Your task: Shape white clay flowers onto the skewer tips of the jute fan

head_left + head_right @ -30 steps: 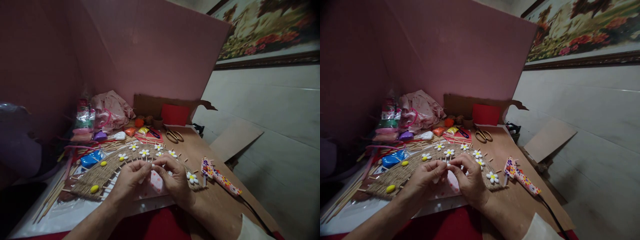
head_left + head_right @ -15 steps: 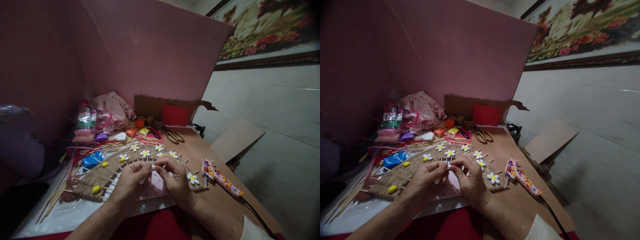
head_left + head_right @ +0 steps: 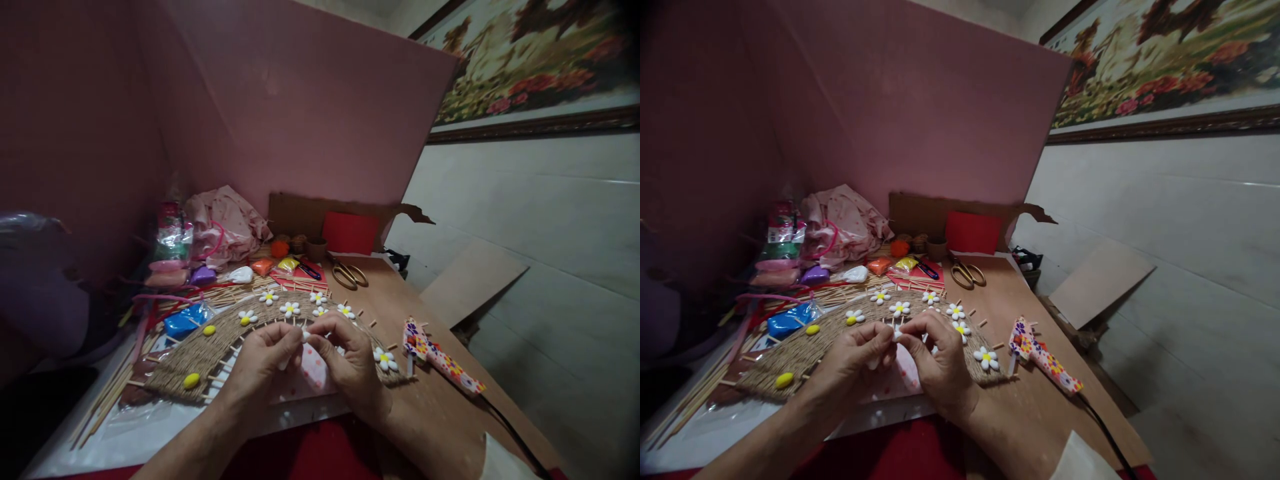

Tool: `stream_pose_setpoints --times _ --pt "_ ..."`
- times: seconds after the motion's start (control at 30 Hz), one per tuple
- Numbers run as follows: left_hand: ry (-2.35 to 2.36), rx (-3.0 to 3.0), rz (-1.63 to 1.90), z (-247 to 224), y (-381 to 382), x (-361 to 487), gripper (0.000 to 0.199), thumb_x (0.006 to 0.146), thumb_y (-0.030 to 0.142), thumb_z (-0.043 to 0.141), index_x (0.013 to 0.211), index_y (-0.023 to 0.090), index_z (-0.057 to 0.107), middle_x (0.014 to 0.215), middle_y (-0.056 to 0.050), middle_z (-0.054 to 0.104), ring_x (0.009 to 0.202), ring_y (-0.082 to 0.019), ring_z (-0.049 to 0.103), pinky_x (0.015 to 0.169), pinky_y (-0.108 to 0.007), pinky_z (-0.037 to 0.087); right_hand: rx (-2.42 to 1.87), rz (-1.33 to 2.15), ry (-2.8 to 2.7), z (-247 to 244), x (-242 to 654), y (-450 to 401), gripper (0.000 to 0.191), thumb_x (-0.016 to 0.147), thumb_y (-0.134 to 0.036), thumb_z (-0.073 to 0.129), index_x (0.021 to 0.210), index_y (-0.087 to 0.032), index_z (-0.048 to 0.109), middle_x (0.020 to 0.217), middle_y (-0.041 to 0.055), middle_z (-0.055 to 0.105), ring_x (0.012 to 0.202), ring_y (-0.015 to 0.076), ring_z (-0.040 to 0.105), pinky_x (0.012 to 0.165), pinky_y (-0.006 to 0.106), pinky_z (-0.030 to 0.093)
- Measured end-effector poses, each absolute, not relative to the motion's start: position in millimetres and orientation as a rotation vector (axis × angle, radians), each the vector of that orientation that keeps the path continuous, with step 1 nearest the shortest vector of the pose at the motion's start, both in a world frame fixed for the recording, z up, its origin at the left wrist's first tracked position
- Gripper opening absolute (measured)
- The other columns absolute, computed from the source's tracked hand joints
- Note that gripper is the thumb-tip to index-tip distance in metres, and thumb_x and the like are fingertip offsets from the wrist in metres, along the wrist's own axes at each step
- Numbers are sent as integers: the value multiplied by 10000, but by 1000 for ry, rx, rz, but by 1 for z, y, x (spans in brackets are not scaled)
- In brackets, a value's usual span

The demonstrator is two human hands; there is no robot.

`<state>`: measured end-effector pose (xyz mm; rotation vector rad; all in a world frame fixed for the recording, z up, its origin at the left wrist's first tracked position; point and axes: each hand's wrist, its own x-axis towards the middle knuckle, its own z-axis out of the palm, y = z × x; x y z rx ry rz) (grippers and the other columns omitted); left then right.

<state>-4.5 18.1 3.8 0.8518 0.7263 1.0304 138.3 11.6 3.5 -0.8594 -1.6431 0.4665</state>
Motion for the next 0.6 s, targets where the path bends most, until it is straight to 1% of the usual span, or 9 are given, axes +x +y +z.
stream_pose_setpoints --times 0.17,0.3,0.47,0.6 --pt "732 852 1028 3 20 -3 339 694 434 693 588 153 536 476 40 461 386 -52 346 365 -176 233 -862 465 -1623 3 138 12 62 821 -208 608 770 -175 622 727 10 582 685 135 534 603 251 397" --pt "720 859 1026 4 19 -3 337 703 432 686 595 147 541 486 37 466 396 -49 346 380 -174 248 -862 456 -1628 4 139 11 66 817 -208 612 762 -173 624 721 11 582 674 134 531 588 248 394" --pt "717 870 1028 4 18 -4 326 680 407 710 590 156 524 478 51 453 371 -45 330 368 -176 243 -888 466 -1646 3 139 10 64 824 -228 604 851 -177 631 746 16 595 678 138 543 583 250 401" --pt "739 860 1033 5 18 -4 327 680 407 710 583 149 532 490 47 459 375 -44 340 368 -174 246 -883 465 -1646 4 139 11 80 825 -222 604 763 -176 621 731 12 589 682 135 538 594 249 401"
